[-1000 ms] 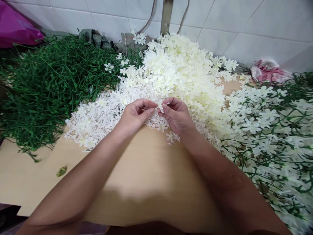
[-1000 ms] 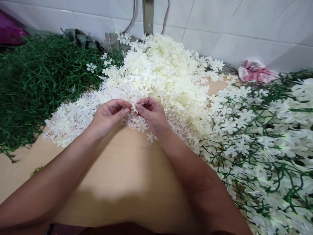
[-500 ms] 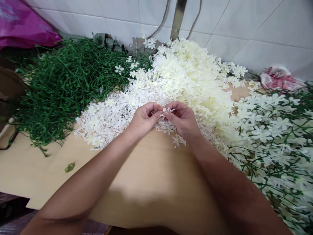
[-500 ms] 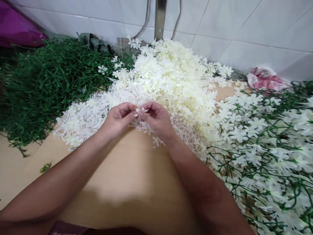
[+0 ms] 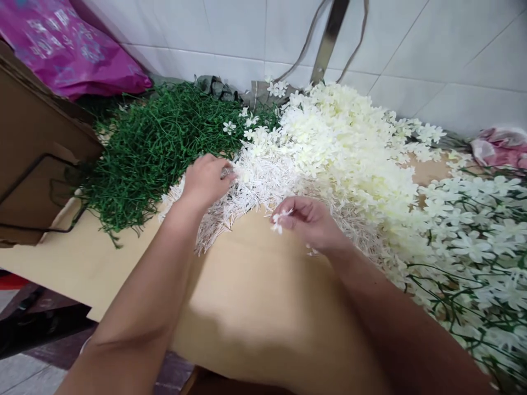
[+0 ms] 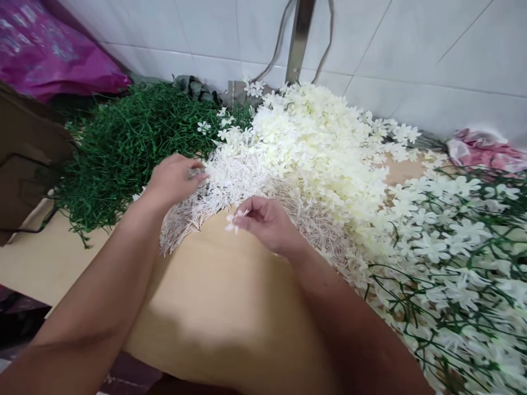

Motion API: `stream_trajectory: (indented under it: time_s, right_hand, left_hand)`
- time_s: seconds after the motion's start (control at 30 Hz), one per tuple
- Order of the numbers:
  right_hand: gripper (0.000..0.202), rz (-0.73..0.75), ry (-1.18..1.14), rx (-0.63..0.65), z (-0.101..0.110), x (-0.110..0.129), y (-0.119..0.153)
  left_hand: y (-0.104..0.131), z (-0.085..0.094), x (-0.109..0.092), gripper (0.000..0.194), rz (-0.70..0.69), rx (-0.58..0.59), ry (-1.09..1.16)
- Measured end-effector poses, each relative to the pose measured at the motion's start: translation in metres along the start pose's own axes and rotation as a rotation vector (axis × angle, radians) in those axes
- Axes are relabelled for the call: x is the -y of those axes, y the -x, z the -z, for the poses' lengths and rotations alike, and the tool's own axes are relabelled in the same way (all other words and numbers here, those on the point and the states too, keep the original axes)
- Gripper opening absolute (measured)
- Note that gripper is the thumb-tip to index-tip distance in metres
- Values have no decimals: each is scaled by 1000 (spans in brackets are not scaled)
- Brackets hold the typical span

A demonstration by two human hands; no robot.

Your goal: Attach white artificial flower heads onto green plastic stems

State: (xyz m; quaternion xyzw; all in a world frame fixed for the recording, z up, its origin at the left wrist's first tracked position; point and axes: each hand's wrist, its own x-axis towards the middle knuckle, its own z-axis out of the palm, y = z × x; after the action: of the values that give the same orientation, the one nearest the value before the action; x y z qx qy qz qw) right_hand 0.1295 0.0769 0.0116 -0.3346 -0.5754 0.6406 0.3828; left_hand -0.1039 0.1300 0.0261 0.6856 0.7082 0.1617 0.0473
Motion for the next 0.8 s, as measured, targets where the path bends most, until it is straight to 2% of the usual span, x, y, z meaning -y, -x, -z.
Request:
stream_trajectory:
  time_s: [0.07, 0.1, 0.3, 0.43, 0.5, 0.6, 0.73, 0.8]
  right_hand:
    - [32, -92, 65, 127, -4, -6, 0]
    - [31, -116, 108, 139, -4, -10, -1]
    - [24, -53, 195, -118, 12, -29, -8]
    - [22, -31, 260, -130, 16, -36, -10]
    - [23, -8, 284, -114, 15, -38, -10]
    - [25, 1, 287, -104, 15, -39, -12]
    - [26, -25, 294, -93, 16, -39, -13]
    - [26, -25, 287, -90, 16, -38, -14]
  left_hand:
    - [-1, -1, 5, 24, 10, 75, -27]
    - [0, -2, 6, 22, 12, 61, -23]
    - [-8, 8, 18, 20, 62, -149, 94]
    - [-27, 8, 27, 31, 111, -212, 1]
    - [-40, 4, 29, 37, 73, -196, -107]
    - [-59, 2, 31, 33, 40, -149, -168]
    - [-75, 17, 33, 33, 37, -212, -61]
    - [-77, 24, 32, 30, -10, -136, -114]
